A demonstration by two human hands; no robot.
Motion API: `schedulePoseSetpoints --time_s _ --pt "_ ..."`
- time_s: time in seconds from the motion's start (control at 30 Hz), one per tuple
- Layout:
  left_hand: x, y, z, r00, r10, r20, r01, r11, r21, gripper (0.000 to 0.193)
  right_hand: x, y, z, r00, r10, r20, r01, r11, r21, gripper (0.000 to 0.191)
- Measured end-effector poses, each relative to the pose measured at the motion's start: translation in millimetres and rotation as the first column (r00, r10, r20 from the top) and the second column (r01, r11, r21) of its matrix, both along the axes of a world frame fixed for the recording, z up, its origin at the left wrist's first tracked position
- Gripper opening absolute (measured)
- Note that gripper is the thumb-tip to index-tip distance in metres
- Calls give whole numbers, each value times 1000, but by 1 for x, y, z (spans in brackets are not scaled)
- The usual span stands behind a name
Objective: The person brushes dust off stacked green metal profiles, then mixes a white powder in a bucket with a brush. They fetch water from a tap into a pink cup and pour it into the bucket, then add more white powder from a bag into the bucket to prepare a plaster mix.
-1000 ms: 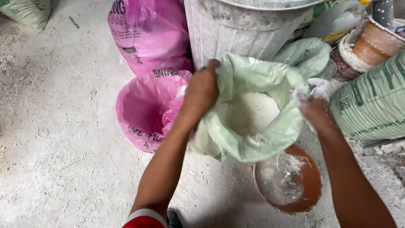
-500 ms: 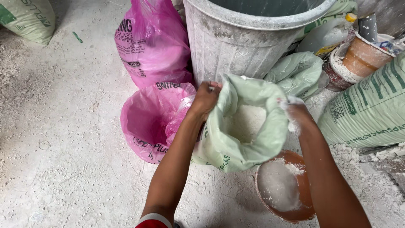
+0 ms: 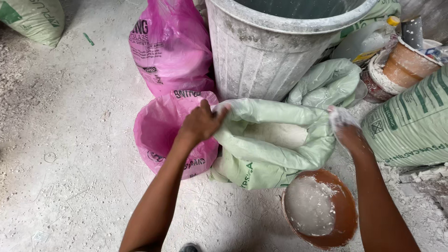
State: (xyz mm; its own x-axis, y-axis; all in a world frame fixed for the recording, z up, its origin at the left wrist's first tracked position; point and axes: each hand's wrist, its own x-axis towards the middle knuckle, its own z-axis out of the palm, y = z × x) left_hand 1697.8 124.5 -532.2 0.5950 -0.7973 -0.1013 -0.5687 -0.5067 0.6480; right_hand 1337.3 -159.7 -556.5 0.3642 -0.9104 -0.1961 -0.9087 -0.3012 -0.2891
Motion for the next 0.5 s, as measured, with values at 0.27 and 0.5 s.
schedulePoseSetpoints --time_s 0.27,0.5 --pt "-66 -53 -75 866 -34 -499 -215 876 -432 30 74 4 -66 988 157 13 -157 986 49 47" --pt "-45 -11 -79 313 -332 -890 -365 823 -435 28 28 -9 -81 292 -681 672 -164 656 736 48"
